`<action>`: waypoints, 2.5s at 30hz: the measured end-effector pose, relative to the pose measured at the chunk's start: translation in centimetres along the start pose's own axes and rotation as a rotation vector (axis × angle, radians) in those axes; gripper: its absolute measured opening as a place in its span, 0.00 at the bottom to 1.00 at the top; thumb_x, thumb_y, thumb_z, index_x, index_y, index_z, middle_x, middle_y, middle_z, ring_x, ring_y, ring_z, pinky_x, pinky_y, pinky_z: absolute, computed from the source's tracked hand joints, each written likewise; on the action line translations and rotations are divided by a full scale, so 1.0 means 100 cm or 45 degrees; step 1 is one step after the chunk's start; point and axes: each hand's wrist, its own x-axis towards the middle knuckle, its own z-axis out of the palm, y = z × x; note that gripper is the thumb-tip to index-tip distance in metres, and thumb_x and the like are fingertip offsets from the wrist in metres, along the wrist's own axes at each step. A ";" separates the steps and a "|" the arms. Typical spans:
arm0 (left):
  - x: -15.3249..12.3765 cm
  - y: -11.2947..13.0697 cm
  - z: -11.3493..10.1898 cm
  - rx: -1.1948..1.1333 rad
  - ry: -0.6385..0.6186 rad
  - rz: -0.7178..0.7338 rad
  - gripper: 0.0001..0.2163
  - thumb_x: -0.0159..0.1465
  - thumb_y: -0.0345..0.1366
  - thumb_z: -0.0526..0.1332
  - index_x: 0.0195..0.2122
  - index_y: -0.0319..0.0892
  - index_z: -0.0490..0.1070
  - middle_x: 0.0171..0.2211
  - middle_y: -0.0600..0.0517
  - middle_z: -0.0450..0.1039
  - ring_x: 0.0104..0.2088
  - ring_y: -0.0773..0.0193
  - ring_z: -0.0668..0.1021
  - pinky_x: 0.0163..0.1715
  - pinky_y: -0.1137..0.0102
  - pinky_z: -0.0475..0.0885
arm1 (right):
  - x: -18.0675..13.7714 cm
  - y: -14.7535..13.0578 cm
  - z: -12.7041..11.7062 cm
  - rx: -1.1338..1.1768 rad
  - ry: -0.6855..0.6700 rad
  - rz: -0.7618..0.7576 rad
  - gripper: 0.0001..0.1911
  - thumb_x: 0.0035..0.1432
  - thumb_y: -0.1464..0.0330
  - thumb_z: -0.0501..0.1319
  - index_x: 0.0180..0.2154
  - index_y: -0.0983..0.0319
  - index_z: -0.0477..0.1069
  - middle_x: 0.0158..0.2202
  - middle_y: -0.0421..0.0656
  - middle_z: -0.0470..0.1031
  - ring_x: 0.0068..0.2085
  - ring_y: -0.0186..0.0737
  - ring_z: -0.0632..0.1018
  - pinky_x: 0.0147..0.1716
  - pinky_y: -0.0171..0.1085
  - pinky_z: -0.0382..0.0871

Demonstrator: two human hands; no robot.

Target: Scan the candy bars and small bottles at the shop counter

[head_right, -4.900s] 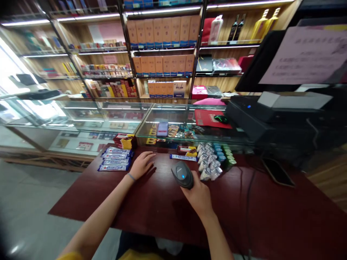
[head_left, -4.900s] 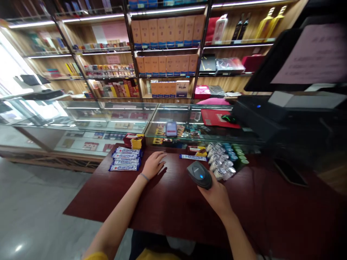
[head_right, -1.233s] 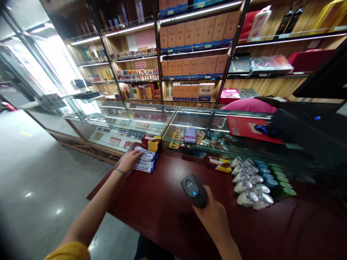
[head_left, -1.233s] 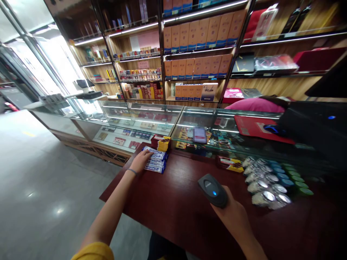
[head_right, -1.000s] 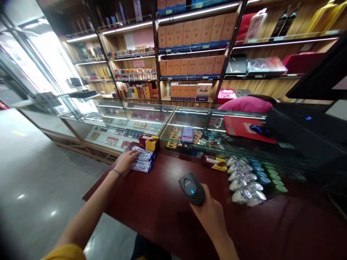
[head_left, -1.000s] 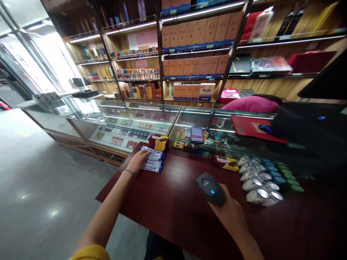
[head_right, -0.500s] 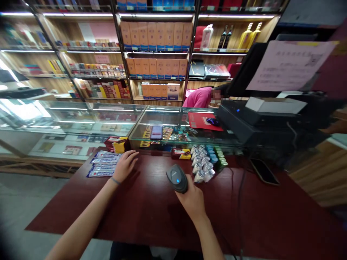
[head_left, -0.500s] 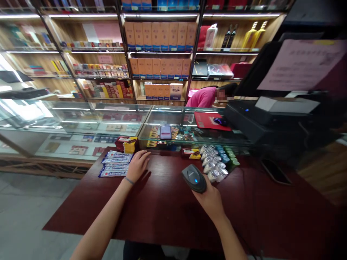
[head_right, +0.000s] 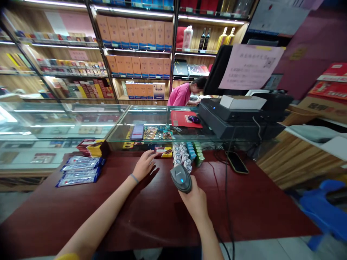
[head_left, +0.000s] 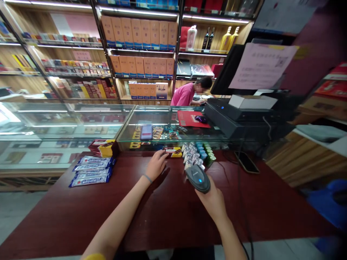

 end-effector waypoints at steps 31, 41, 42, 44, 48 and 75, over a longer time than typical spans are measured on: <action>-0.008 -0.005 -0.020 -0.655 0.310 -0.572 0.16 0.67 0.39 0.58 0.55 0.44 0.72 0.52 0.47 0.77 0.52 0.55 0.78 0.54 0.62 0.70 | 0.001 -0.007 0.005 -0.059 0.009 0.004 0.15 0.57 0.56 0.58 0.44 0.56 0.66 0.26 0.43 0.79 0.28 0.52 0.82 0.23 0.37 0.62; -0.057 -0.036 -0.074 -1.495 0.318 -1.097 0.25 0.53 0.46 0.72 0.47 0.37 0.73 0.38 0.47 0.79 0.30 0.65 0.79 0.30 0.72 0.75 | 0.001 -0.042 0.029 0.043 -0.086 -0.048 0.23 0.56 0.58 0.59 0.52 0.57 0.64 0.32 0.44 0.82 0.35 0.55 0.84 0.27 0.38 0.68; -0.059 -0.038 -0.076 -1.487 0.330 -1.109 0.25 0.52 0.46 0.72 0.47 0.37 0.73 0.37 0.48 0.79 0.29 0.66 0.79 0.29 0.73 0.74 | 0.000 -0.047 0.032 0.059 -0.135 -0.074 0.23 0.56 0.59 0.59 0.53 0.56 0.64 0.33 0.44 0.82 0.36 0.54 0.84 0.27 0.38 0.68; -0.061 -0.040 -0.078 -1.464 0.360 -1.128 0.25 0.51 0.45 0.73 0.46 0.37 0.73 0.35 0.49 0.79 0.27 0.67 0.78 0.27 0.74 0.73 | -0.001 -0.056 0.037 0.062 -0.220 -0.142 0.24 0.55 0.61 0.60 0.54 0.56 0.62 0.36 0.43 0.82 0.36 0.53 0.84 0.28 0.38 0.69; -0.062 -0.043 -0.077 -1.460 0.352 -1.150 0.25 0.51 0.46 0.73 0.47 0.38 0.73 0.34 0.49 0.79 0.27 0.66 0.78 0.26 0.72 0.74 | -0.006 -0.072 0.046 0.082 -0.319 -0.245 0.30 0.55 0.63 0.61 0.59 0.55 0.58 0.41 0.42 0.82 0.36 0.51 0.84 0.29 0.38 0.70; -0.054 -0.054 -0.094 -1.135 0.608 -0.949 0.14 0.57 0.43 0.67 0.38 0.43 0.65 0.30 0.54 0.74 0.30 0.66 0.77 0.33 0.72 0.71 | -0.004 -0.081 0.066 0.005 -0.309 -0.306 0.17 0.56 0.61 0.59 0.48 0.55 0.64 0.34 0.42 0.82 0.34 0.53 0.83 0.27 0.38 0.67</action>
